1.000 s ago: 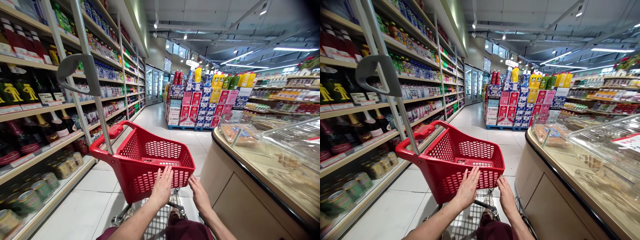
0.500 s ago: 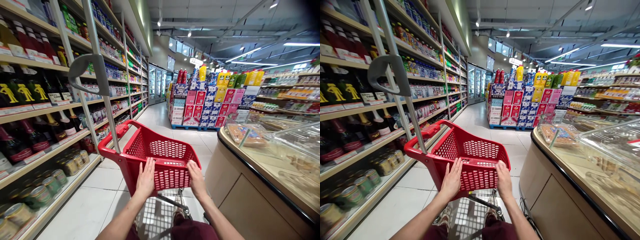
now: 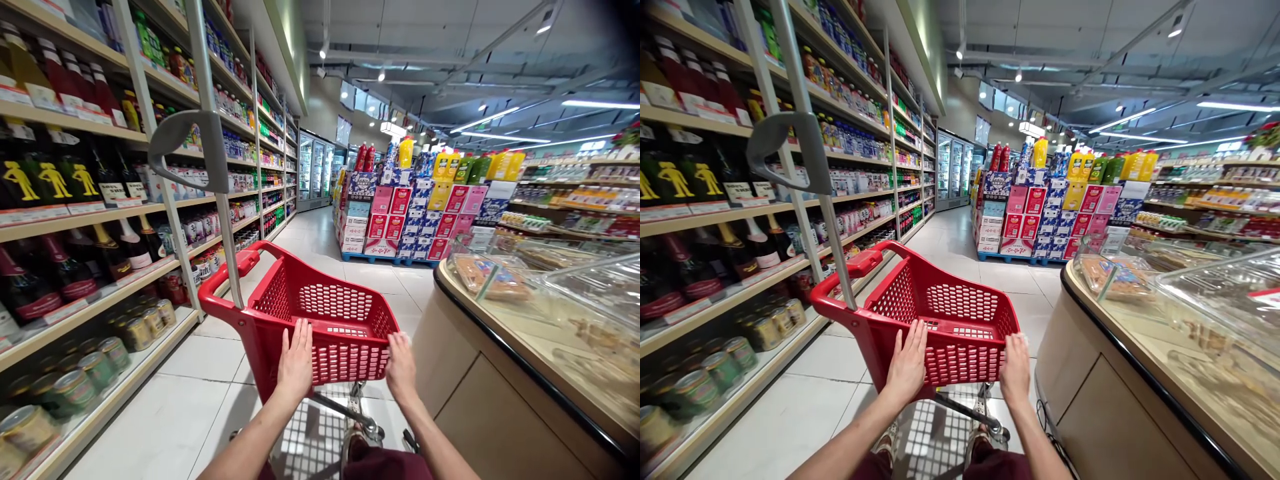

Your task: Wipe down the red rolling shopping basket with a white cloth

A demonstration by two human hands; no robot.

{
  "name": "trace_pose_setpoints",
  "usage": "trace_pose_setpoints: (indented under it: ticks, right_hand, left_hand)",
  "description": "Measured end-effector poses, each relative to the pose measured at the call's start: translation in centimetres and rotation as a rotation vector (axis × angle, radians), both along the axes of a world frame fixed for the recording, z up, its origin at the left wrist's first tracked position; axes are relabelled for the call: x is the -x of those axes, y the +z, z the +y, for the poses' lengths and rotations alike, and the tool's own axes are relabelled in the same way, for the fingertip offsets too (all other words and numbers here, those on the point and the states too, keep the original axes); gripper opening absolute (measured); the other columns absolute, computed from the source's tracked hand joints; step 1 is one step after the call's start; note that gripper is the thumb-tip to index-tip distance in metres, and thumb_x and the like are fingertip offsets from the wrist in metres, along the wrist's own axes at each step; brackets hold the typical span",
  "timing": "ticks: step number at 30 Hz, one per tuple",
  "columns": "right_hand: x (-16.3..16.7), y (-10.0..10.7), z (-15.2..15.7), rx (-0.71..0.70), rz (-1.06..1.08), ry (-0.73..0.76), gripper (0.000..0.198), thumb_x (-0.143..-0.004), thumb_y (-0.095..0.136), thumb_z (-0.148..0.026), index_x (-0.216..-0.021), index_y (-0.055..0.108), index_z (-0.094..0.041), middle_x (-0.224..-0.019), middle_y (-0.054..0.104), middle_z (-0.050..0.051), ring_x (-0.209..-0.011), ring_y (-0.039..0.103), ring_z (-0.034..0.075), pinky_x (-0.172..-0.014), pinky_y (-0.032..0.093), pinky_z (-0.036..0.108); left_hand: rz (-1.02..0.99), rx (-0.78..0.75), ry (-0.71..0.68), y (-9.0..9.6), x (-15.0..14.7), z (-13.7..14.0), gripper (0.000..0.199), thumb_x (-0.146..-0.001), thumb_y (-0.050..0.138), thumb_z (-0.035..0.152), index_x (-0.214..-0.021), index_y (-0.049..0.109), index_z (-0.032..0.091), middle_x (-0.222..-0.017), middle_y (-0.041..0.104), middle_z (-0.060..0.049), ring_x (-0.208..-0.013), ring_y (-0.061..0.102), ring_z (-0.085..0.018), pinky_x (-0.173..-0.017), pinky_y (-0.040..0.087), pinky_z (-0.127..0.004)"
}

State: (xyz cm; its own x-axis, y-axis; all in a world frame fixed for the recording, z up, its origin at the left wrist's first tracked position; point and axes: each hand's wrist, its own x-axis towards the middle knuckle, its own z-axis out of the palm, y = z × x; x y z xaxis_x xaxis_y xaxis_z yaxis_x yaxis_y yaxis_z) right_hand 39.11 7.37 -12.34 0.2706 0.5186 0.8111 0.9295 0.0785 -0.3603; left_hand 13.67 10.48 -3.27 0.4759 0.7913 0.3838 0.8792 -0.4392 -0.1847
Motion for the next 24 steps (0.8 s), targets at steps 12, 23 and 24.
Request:
trace_pose_setpoints:
  ticks: [12, 23, 24]
  right_hand:
    - [-0.1, 2.8, 2.2, 0.118, 0.245, 0.152, 0.047, -0.070, 0.034, -0.012, -0.113, 0.054, -0.017, -0.116, 0.055, 0.008, -0.108, 0.050, 0.019, -0.094, 0.039, 0.040]
    - [-4.4, 1.9, 0.7, 0.147, 0.387, 0.048, 0.033, -0.068, 0.045, -0.031, -0.090, 0.065, -0.017, -0.102, 0.060, 0.010, -0.093, 0.056, 0.022, -0.081, 0.044, 0.037]
    - [-4.5, 2.2, 0.5, 0.142, 0.400, 0.038, 0.033, -0.068, 0.044, -0.031, -0.090, 0.065, -0.017, -0.102, 0.061, 0.010, -0.092, 0.057, 0.022, -0.080, 0.045, 0.037]
  left_hand:
    - [0.006, 0.027, 0.000, 0.5, 0.1, -0.6, 0.058, -0.075, 0.034, 0.013, -0.133, 0.027, 0.007, -0.142, 0.023, -0.011, -0.132, 0.012, -0.023, -0.105, 0.015, -0.047]
    - [0.011, 0.048, -0.003, 0.5, 0.1, -0.5, 0.061, -0.075, 0.034, 0.016, -0.134, 0.022, 0.008, -0.143, 0.017, -0.011, -0.133, 0.007, -0.024, -0.105, 0.016, -0.049]
    - [0.011, 0.046, -0.004, 0.5, 0.1, -0.5, 0.061, -0.075, 0.034, 0.016, -0.134, 0.023, 0.008, -0.143, 0.017, -0.011, -0.133, 0.007, -0.024, -0.105, 0.016, -0.049]
